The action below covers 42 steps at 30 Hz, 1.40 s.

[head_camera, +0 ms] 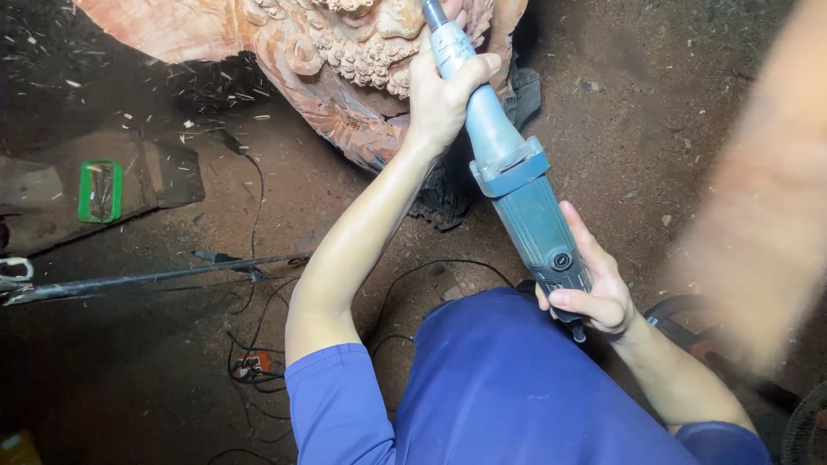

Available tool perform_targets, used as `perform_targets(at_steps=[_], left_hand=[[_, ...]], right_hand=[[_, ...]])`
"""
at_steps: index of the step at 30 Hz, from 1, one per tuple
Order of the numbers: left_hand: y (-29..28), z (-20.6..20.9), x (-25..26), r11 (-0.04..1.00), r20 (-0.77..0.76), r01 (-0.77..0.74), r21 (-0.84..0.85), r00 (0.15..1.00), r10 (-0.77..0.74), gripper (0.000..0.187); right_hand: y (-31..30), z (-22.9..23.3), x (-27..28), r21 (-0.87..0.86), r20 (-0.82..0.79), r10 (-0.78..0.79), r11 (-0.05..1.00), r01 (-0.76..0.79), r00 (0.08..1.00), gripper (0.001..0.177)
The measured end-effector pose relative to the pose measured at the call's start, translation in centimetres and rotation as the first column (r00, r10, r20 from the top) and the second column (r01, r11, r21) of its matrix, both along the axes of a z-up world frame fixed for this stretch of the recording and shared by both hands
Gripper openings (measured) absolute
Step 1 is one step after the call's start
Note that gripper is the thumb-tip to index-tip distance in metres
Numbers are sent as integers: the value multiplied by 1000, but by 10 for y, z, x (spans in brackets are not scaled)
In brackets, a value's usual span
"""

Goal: Carving intricate details into a large wooden sculpture using a power rotary tool

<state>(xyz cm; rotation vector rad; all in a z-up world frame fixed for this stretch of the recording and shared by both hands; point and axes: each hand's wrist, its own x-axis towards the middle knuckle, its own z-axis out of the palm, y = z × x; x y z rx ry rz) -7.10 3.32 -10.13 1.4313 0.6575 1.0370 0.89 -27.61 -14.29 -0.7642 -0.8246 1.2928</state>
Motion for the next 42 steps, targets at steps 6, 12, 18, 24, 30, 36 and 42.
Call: perform_targets(at_steps=[6,12,18,24,30,36,42], left_hand=[[1,-9,-3,998,103,63,16,993,-65,82],[0,-9,-2,998,116,61,12,991,-62,83],[1,-5,-9,994,96,80,68,992,-87,77],[-5,6,-13,994,100,104,-25,990,-101,80],[-2,-3,-13,990,231,143,-7,963,-138,69],[-5,4,-11,988,357,133,-74,929,-98,22],[-1,-6,-10,975,458,184,-125,882,-108,53]], right_hand=[[-1,-2,3,-14,116,-4,1000,5,993,110],[-1,-5,0,-29,105,-25,999,29,994,111],[-2,-9,2,-43,166,-14,999,21,986,111],[-1,-6,6,-40,257,-21,999,33,966,111],[3,-33,18,125,296,-96,990,61,950,105],[1,-7,27,-66,604,-45,992,107,795,110],[7,4,33,-86,621,-22,992,96,783,111]])
